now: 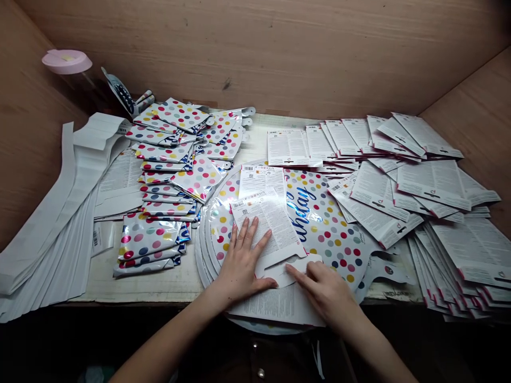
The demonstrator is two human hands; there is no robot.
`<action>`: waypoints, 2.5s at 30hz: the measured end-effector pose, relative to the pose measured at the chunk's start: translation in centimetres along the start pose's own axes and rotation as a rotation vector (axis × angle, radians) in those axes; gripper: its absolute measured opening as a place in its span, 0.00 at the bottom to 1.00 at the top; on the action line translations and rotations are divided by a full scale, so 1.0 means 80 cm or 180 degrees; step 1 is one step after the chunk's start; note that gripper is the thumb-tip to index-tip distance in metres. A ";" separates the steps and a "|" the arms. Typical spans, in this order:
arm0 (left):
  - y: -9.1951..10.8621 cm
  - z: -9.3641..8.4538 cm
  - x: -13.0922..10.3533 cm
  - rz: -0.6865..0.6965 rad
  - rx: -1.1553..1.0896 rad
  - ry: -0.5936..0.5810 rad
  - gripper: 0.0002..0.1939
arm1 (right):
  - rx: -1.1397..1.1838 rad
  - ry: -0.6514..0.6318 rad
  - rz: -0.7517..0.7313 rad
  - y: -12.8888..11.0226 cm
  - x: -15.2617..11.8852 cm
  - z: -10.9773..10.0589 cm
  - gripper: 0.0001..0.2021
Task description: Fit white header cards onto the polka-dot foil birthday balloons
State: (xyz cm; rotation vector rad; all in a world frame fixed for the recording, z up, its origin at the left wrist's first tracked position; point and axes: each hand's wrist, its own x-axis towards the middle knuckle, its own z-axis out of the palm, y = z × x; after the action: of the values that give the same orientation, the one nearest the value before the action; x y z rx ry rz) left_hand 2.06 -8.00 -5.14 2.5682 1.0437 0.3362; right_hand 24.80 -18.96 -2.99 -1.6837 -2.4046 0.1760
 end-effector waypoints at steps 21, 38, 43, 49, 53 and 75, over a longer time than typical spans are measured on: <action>-0.003 -0.012 -0.035 0.0922 -0.0013 0.0301 0.31 | -0.0268 0.0699 -0.1217 0.016 0.033 0.020 0.17; 0.016 0.008 -0.016 0.0170 0.0490 0.1001 0.15 | 0.0220 0.1245 0.0468 -0.022 0.072 0.052 0.09; -0.002 0.004 -0.016 0.1053 0.0823 0.0529 0.19 | -0.0209 0.1082 -0.0509 -0.021 0.065 0.047 0.17; -0.020 -0.014 0.018 0.1880 0.0980 0.0687 0.17 | -0.0465 0.1123 -0.0778 -0.019 0.088 0.041 0.16; -0.019 -0.047 0.021 0.1822 0.0741 0.0979 0.19 | -0.0469 0.1468 -0.0917 0.012 0.112 0.018 0.22; -0.085 -0.062 0.104 -0.1844 -0.0626 0.0639 0.22 | 0.0266 0.0110 0.0654 -0.009 0.105 0.002 0.21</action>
State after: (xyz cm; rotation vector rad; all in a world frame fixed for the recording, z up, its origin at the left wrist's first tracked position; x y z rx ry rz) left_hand 1.93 3.55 -2.66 1.9768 1.6683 0.5120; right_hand 21.30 -11.33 -2.19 -1.8766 -2.1656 0.2716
